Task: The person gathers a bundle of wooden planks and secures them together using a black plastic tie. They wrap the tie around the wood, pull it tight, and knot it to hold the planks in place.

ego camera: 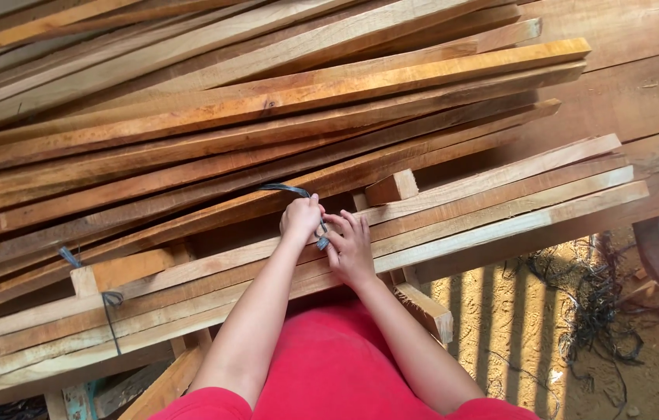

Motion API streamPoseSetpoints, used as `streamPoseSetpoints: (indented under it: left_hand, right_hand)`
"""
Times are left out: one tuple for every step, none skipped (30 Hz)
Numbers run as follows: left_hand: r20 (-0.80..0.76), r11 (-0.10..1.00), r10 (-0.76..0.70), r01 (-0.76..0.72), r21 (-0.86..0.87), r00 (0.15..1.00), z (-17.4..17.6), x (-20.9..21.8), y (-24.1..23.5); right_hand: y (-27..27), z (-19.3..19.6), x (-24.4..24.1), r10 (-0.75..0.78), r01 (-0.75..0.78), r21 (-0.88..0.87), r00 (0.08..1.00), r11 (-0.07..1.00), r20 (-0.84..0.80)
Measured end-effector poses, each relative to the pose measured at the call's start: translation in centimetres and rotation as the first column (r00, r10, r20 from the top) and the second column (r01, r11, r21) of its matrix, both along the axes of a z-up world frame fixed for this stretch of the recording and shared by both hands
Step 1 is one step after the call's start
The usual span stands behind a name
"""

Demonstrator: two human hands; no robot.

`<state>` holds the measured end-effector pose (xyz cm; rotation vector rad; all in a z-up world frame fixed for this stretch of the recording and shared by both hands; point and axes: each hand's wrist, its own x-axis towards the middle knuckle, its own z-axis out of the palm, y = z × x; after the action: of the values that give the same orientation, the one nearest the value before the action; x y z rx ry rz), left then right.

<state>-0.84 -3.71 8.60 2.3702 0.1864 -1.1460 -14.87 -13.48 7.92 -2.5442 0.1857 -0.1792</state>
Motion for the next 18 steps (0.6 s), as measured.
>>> streamPoseSetpoints:
  left_hand:
    - [-0.001, 1.000, -0.003, 0.003, -0.001, 1.000, 0.5, 0.0, -0.5]
    - [0.061, 0.994, -0.108, 0.108, 0.004, 0.992, 1.0, 0.0, -0.9]
    - [0.122, 0.978, -0.207, 0.207, 0.014, 0.971, 1.4, 0.1, -1.3]
    - [0.122, 0.979, -0.205, 0.205, 0.011, 0.971, 1.6, -0.1, -1.2]
    - [0.126, 0.981, -0.190, 0.193, -0.015, 0.974, 1.8, -0.1, -1.1]
    - [0.130, 0.982, -0.175, 0.182, -0.041, 0.976, 1.9, -0.1, -1.0]
    - [0.120, 0.984, -0.171, 0.176, -0.036, 0.978, 1.9, -0.5, -1.1]
    - [0.125, 0.982, -0.185, 0.189, -0.022, 0.975, 1.9, -0.8, -1.2]
    - [0.146, 0.980, -0.197, 0.199, -0.002, 0.970, 1.9, -0.2, -1.0]
    - [0.152, 0.982, -0.190, 0.191, 0.008, 0.970, 1.8, 0.3, -1.0]
    - [0.170, 0.984, -0.177, 0.178, 0.011, 0.969, 1.7, 0.0, -1.1]
    - [0.187, 0.986, -0.165, 0.165, 0.014, 0.968, 1.6, -0.3, -1.3]
    - [0.183, 0.985, -0.171, 0.172, 0.011, 0.968, 1.4, -0.5, -1.3]
    - [0.181, 0.982, -0.187, 0.185, 0.027, 0.966, 1.2, -0.8, -1.3]
    - [0.182, 0.981, -0.195, 0.189, 0.047, 0.964, 1.3, -0.8, -1.2]
    - [0.182, 0.981, -0.192, 0.187, 0.048, 0.964, 1.3, -0.5, -1.7]
    - [0.193, 0.978, -0.206, 0.199, 0.055, 0.959, 1.2, -0.5, -1.6]
    - [0.204, 0.975, -0.220, 0.212, 0.062, 0.954, 1.3, -0.6, -1.5]
  right_hand:
    - [0.0, -0.1, -0.1, -0.003, 0.003, -0.001, 1.000, 1.000, -0.001]
    - [0.0, -0.2, -0.1, -0.007, 0.007, 0.003, 1.000, 1.000, 0.011]
    - [-0.1, -0.4, 0.0, -0.006, 0.006, 0.005, 1.000, 1.000, 0.023]
    - [-0.1, -0.4, -0.2, -0.004, 0.004, 0.003, 1.000, 1.000, 0.022]
    - [-0.1, -0.4, -0.1, -0.024, 0.023, 0.049, 0.999, 0.999, 0.022]
    - [-0.2, -0.5, -0.1, -0.044, 0.041, 0.094, 0.999, 0.995, 0.022]
    - [-0.2, -1.1, -0.3, -0.038, 0.037, 0.100, 0.999, 0.994, 0.013]
    - [-0.3, -1.6, -0.5, -0.085, 0.087, 0.170, 0.996, 0.982, -0.023]
    - [-0.1, -2.4, 0.3, -0.126, 0.133, 0.241, 0.991, 0.961, -0.046]
    - [0.0, -3.2, 1.0, -0.117, 0.123, 0.250, 0.992, 0.960, -0.038]
    - [0.0, -3.7, 0.8, -0.132, 0.146, 0.240, 0.988, 0.960, -0.075]
    - [-0.1, -4.3, 0.5, -0.146, 0.168, 0.230, 0.983, 0.959, -0.111]
    - [0.0, -3.3, 0.2, -0.153, 0.176, 0.227, 0.982, 0.958, -0.115]
    - [0.0, -2.3, 0.0, -0.133, 0.151, 0.264, 0.988, 0.953, -0.083]
    - [0.0, -1.2, 0.2, -0.105, 0.114, 0.304, 0.993, 0.946, -0.045]
    - [-0.5, -1.3, 0.3, -0.102, 0.111, 0.305, 0.994, 0.946, -0.045]
    - [-0.5, -1.4, 0.2, -0.077, 0.078, 0.279, 0.997, 0.957, -0.015]
    - [-0.5, -1.5, 0.0, -0.050, 0.045, 0.253, 0.999, 0.967, 0.015]
